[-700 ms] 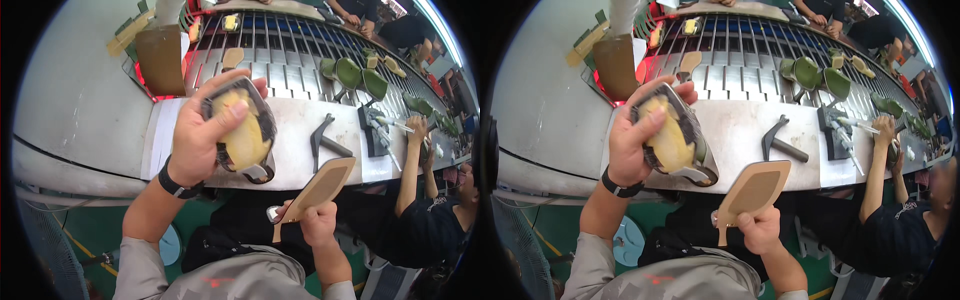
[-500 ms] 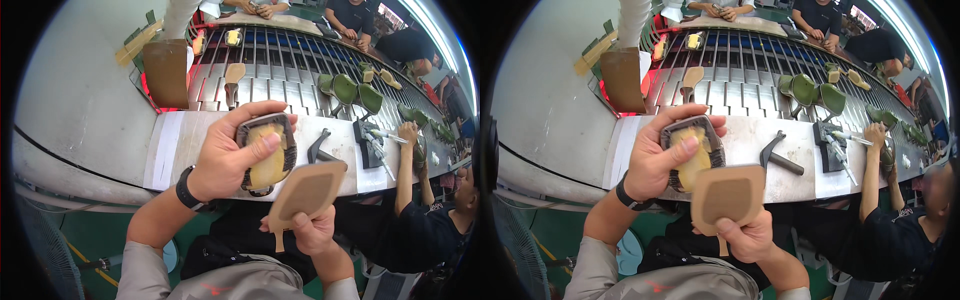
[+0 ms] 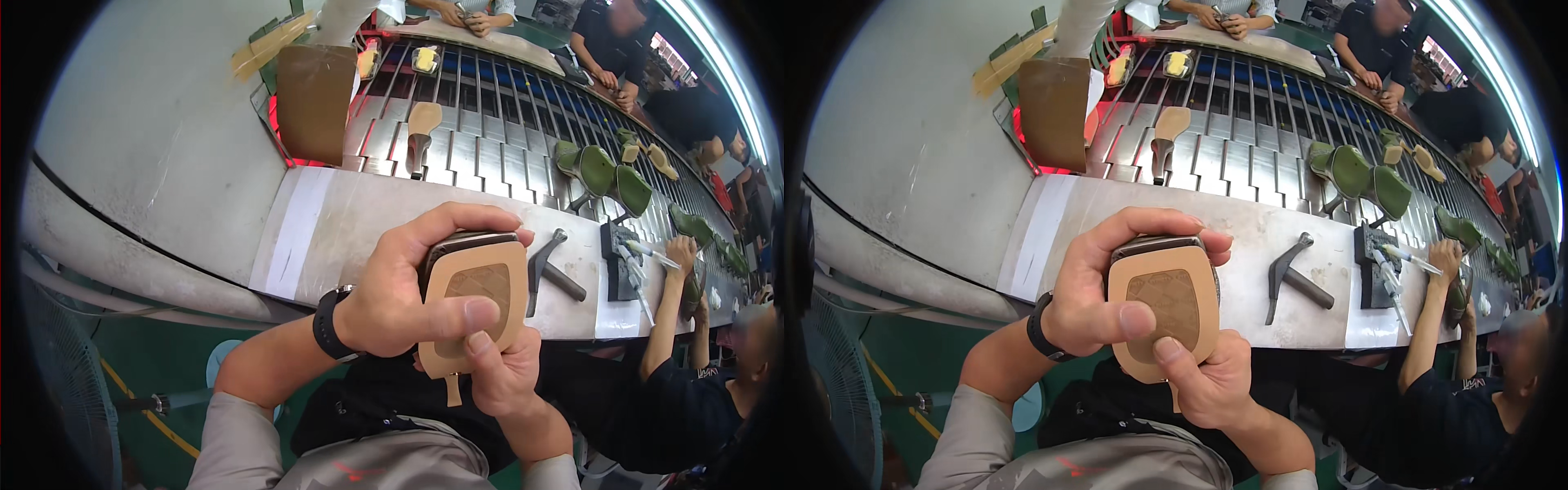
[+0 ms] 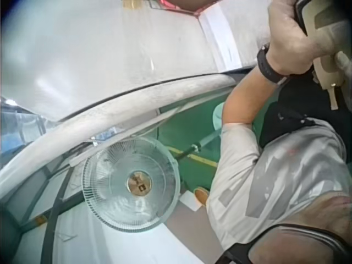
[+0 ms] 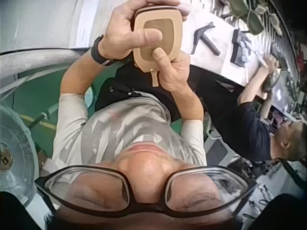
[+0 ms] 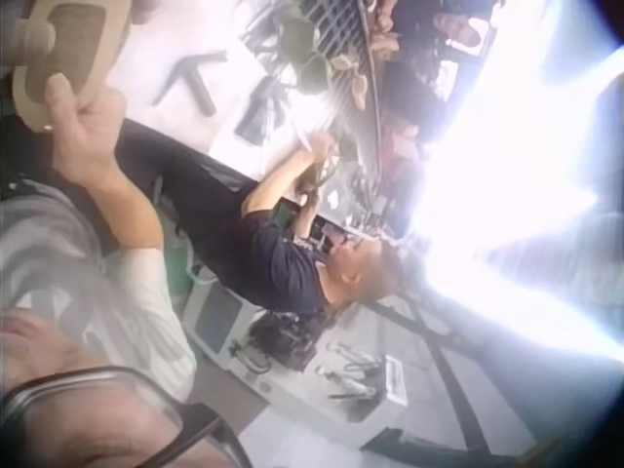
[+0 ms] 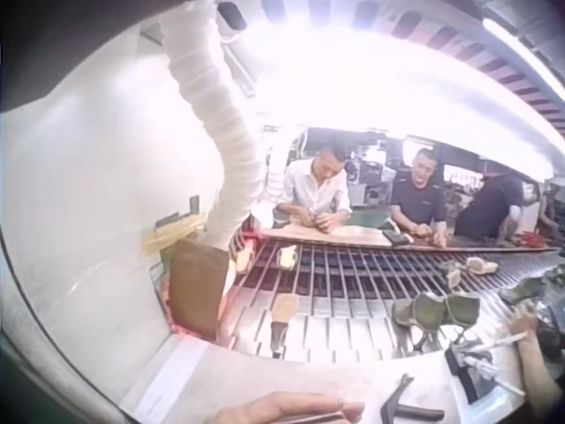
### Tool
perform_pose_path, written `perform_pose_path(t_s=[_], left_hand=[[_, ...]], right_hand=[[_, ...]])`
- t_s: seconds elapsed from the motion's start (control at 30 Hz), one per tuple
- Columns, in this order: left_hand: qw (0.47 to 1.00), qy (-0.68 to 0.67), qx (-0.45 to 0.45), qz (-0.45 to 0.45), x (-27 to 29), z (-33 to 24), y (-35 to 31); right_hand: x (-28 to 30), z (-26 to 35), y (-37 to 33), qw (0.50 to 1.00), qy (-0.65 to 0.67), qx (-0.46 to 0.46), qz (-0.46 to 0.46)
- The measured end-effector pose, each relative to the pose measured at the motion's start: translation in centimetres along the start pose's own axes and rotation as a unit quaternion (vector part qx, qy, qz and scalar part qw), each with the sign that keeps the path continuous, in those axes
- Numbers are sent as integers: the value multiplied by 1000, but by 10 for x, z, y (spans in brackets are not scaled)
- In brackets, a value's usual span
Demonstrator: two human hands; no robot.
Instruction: The person hammers the edges of a green high-heel shoe upper around a last, applies adhesive using a syringe, and presses a sole onto the bottom of the shoe.
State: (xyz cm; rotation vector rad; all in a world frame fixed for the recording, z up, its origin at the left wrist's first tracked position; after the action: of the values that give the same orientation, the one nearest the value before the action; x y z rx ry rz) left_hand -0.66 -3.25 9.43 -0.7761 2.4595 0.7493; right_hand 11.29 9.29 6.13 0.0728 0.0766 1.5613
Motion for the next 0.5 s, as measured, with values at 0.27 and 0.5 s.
perform_pose_path(t_s=[0.27,0.5], left_hand=[[1000,-6,12,0,2,-1,-5],[1000,-10,15,-1,4,-5,-5]], right_hand=[[-3,0,-2,999,-2,5,-32],[-10,4,3,998,-3,36,-45]])
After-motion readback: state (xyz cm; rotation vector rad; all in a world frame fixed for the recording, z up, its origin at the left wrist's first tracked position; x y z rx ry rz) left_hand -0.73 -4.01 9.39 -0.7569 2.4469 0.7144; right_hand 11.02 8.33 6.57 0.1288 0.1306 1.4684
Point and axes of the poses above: each hand's wrist, its own y-axis towards the middle knuckle, its own x-axis out of the back of the hand, z = x × y, the point moved 3 cm from there along y, towards the middle knuckle, and after that the axes turned 14 degrees about -y, right-handed, at the moved point
